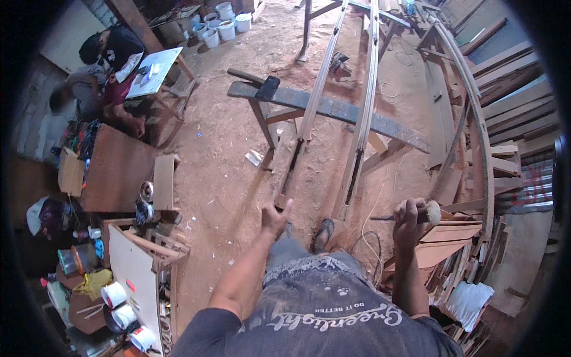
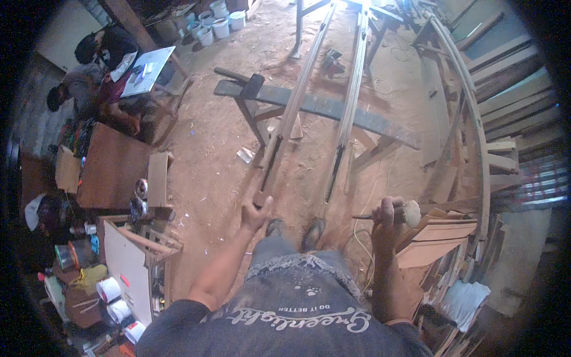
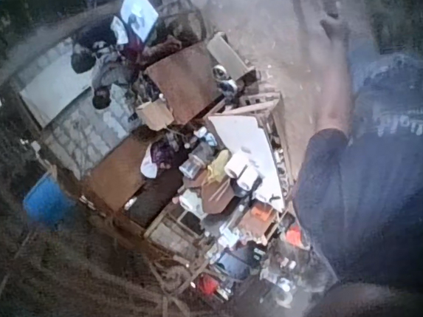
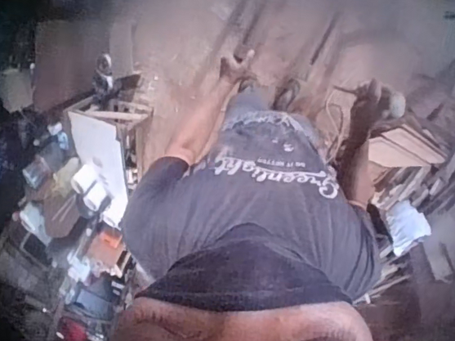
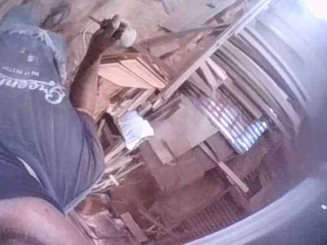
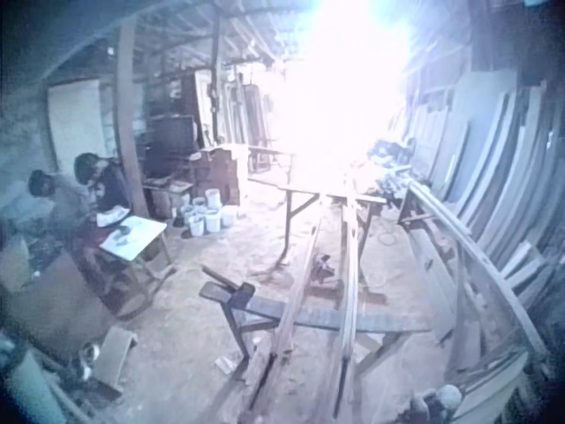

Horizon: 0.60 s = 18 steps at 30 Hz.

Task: The person selects long wooden planks from a stack and positions them on a workbench. They use a hammer to drive nails into the wood to join the pieces together, forming a rectangular frame structure. The person repeatedly adjusts the wood and hammers nails to secure the joints.

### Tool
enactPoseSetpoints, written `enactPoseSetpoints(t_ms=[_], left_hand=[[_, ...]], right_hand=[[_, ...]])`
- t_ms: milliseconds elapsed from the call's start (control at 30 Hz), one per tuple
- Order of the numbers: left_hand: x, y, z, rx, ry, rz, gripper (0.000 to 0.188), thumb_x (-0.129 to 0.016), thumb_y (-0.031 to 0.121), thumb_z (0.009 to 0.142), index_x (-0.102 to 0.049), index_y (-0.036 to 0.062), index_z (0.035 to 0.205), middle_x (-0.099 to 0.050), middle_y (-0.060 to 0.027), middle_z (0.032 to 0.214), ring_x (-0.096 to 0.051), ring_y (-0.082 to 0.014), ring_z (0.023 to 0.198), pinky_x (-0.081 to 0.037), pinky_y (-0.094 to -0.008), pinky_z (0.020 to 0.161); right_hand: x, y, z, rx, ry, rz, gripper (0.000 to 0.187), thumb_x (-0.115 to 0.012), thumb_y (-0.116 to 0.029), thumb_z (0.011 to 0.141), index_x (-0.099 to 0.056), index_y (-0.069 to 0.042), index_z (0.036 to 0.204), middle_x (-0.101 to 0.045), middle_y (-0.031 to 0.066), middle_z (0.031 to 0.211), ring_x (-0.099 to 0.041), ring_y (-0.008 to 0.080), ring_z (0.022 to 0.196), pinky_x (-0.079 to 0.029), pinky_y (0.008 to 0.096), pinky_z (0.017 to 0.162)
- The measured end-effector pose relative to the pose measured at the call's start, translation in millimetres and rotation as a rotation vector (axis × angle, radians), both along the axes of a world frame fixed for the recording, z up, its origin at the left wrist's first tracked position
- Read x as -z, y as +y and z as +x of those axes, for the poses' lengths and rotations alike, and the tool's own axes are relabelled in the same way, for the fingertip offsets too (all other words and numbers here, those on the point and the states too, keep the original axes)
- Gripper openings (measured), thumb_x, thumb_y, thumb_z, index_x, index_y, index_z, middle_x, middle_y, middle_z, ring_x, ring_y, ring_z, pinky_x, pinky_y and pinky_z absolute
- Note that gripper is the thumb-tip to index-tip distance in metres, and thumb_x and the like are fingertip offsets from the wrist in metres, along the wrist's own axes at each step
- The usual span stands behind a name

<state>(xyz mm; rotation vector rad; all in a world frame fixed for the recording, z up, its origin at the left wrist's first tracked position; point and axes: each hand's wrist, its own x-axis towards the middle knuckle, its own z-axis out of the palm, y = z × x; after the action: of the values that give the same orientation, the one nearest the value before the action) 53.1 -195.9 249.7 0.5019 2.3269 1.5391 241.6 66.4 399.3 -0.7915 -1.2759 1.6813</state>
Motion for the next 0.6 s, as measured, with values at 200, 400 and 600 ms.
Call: enactPoseSetpoints(t_ms=[200, 400, 600], left_hand=[[21, 36, 48, 0.002, 0.024, -0.014, 0.069, -0.072, 0.030, 0.092, -0.047, 0.0028, 0.150, -0.071, -0.0269, 0.085, -0.071, -0.0429, 0.078, -0.056, -0.0482, 0.071], [11, 24, 31, 0.156, 0.073, -0.015, 0.075, -0.072, 0.030, 0.091, -0.041, 0.0002, 0.152, -0.070, -0.0313, 0.100, -0.070, -0.0474, 0.089, -0.057, -0.0506, 0.078], [16, 15, 24, 0.259, 0.073, -0.075, 0.073, -0.070, 0.031, 0.093, -0.041, -0.0014, 0.151, -0.069, -0.0324, 0.103, -0.070, -0.0476, 0.094, -0.057, -0.0511, 0.079]], right_hand=[[-27, -33, -106, -0.267, 0.356, -0.135, 0.023, -0.057, -0.013, 0.101, -0.042, -0.015, 0.083, -0.037, -0.0036, 0.065, -0.036, 0.0075, 0.053, -0.031, 0.0263, 0.046], [7, -65, -166, -0.310, 0.144, -0.215, 0.024, -0.058, -0.012, 0.100, -0.045, -0.015, 0.080, -0.037, -0.0045, 0.060, -0.032, 0.0075, 0.045, -0.027, 0.0257, 0.041], [17, -34, -245, -0.408, -0.109, -0.133, 0.027, -0.072, -0.024, 0.096, -0.054, -0.012, 0.079, -0.043, -0.0067, 0.058, -0.041, 0.0056, 0.045, -0.033, 0.0248, 0.041]])
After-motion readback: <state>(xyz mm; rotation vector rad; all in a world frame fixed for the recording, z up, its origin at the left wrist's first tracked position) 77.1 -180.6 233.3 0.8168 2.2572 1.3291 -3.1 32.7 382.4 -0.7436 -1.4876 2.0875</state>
